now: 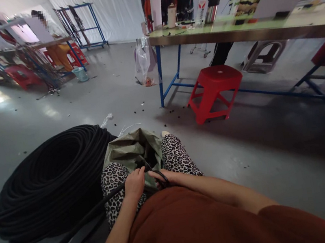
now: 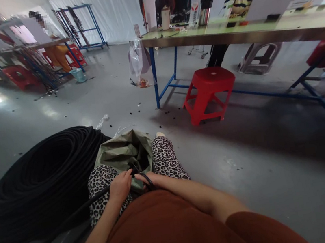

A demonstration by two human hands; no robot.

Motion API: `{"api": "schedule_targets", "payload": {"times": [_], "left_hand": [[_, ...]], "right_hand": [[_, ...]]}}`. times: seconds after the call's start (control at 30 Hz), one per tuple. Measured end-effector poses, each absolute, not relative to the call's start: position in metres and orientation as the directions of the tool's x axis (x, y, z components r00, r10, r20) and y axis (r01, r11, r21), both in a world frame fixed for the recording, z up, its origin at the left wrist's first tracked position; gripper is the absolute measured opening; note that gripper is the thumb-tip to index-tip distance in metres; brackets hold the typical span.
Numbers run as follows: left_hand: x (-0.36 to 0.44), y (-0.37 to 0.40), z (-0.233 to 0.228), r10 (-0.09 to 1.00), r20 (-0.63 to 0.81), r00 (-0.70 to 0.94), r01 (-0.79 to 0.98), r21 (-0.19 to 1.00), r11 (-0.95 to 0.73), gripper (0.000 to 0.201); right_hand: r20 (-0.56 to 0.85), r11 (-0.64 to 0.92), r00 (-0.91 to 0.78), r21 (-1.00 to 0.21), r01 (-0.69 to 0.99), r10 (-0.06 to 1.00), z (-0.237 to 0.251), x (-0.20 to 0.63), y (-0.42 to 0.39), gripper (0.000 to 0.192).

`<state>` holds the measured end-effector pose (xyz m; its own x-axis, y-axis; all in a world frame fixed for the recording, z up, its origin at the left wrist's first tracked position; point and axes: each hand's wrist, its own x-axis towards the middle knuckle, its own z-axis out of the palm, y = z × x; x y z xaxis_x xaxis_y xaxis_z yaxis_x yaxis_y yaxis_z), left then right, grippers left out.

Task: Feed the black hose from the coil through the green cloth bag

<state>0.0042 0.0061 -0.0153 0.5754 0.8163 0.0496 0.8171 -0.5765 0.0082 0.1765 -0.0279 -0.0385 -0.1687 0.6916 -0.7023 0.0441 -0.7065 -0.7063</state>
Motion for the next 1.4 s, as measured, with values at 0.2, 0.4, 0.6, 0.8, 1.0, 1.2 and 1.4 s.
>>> {"api": "schedule_targets", "payload": {"times": [0.2,0.4,0.6,0.8,1.0,1.2,1.4], "left_hand": [[0.005,0.006,-0.014,0.833,0.033,0.553,0.833,0.023,-0.553,0.037],[0.005,0.007,-0.013,0.847,0.040,0.530,0.845,0.050,-0.532,0.037],[0.004,0.008,-0.013,0.854,0.046,0.518,0.850,0.086,-0.520,0.035],[0.002,0.008,-0.012,0.836,-0.005,0.549,0.835,0.060,-0.547,0.035],[0.000,0.008,-0.012,0.824,-0.027,0.566,0.822,0.086,-0.562,0.036],[-0.001,0.010,-0.014,0.845,-0.012,0.535,0.840,0.110,-0.531,0.036],[0.001,0.011,-0.012,0.855,-0.032,0.518,0.852,0.107,-0.513,0.037]], "right_hand": [[-0.697,-0.663,-0.107,-0.711,0.233,0.709,-0.029,0.178,-0.028,0.055],[-0.636,-0.562,-0.115,-0.741,0.368,0.763,-0.022,0.180,-0.031,0.059],[-0.626,-0.551,-0.099,-0.741,0.383,0.774,-0.017,0.182,-0.032,0.057],[-0.701,-0.665,-0.136,-0.709,0.234,0.700,-0.024,0.183,-0.033,0.055],[-0.737,-0.699,-0.148,-0.674,0.241,0.660,-0.035,0.182,-0.030,0.055],[-0.713,-0.664,-0.110,-0.690,0.290,0.693,-0.040,0.180,-0.028,0.059],[-0.629,-0.536,-0.105,-0.728,0.427,0.770,-0.033,0.182,-0.030,0.061]]}}
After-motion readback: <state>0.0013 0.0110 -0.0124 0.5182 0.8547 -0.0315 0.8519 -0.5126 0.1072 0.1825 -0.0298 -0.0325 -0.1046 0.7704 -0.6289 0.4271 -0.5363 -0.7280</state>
